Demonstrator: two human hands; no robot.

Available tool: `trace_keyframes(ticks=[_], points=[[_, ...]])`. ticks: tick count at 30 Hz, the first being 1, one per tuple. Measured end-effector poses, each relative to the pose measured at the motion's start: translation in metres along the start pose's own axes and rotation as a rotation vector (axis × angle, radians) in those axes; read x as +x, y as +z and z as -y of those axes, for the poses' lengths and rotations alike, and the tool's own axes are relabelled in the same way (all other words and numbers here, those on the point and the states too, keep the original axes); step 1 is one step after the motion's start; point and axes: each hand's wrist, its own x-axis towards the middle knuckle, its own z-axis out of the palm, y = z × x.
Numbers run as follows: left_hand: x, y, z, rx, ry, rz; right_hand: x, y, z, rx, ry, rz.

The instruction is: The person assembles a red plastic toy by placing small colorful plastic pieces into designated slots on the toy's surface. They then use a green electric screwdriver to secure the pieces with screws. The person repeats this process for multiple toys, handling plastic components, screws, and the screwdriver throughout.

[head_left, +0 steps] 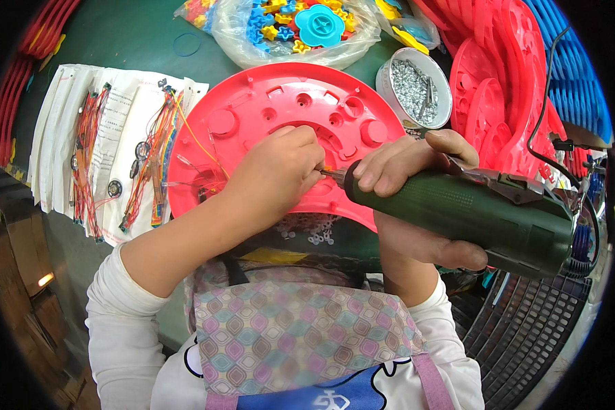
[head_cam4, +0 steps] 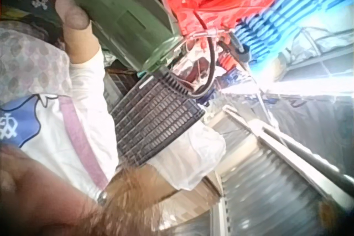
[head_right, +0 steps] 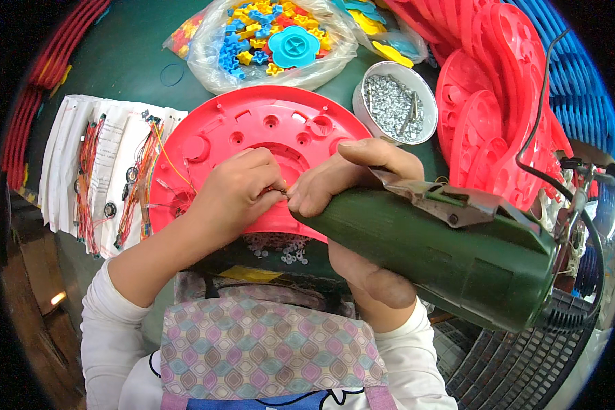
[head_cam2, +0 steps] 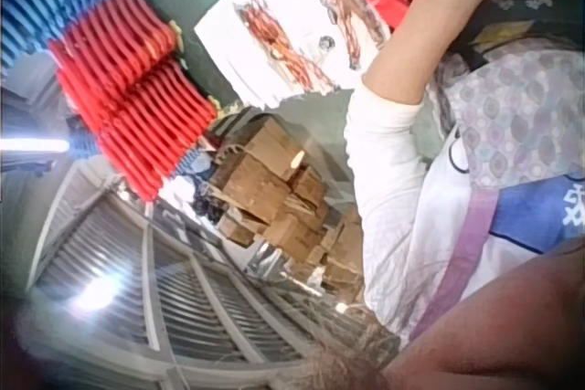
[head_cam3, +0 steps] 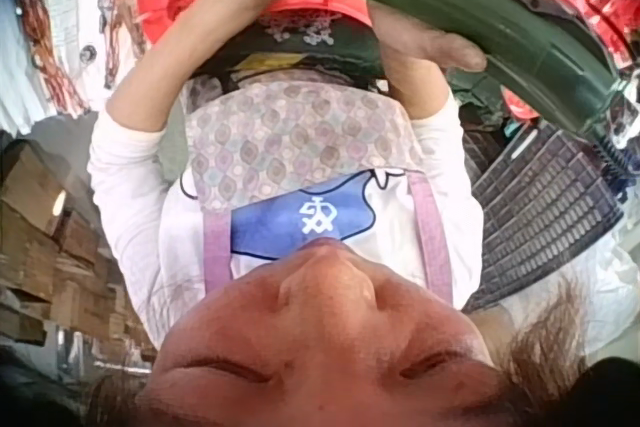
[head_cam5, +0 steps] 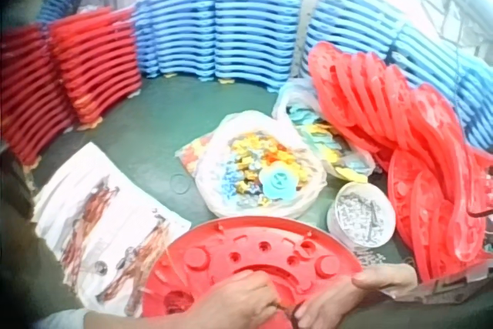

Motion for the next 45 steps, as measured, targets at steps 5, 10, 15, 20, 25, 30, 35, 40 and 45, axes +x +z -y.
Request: trace_keyframes(ticks=[5,10,15,20,25,30,35,40,45], points=[[0.005,0.005,-0.005,-0.076,-0.041,0.054,-0.009,-0.01,-0.001,-0.022,0.005,-0.041],[0.001,0.007,0.005,0.002,0.154,0.0,-0.008,-0.008,0.007,-0.026,-0.007,-0.074],[0.0,0.003,-0.002,0.097,0.185,-0.041,-0.005,-0.009,0.008,0.018,0.001,-0.057],[0.004,0.006,-0.002,0.108,0.18,-0.066,-0.008,-0.008,0.008,-0.051,0.068,-0.088],[-0.002,0.011,0.01,0.14,0.109,0.019,-0.012,-0.012,-0.004,-0.114,0.118,-0.064],[-0.003,0.01,0.011,0.118,0.092,0.027,-0.001,-0.014,-0.001,-0.136,0.241,0.028],[-0.003,0.012,0.01,0.127,0.1,0.02,-0.002,-0.012,-0.001,0.228,0.105,0.059],[0.001,0.017,0.014,0.154,0.049,-0.015,-0.043,0.022,0.018,0.312,0.28,-0.003],[-0.005,-0.007,0.007,-0.02,-0.061,-0.041,-0.076,0.031,-0.009,0.222,0.308,-0.013]])
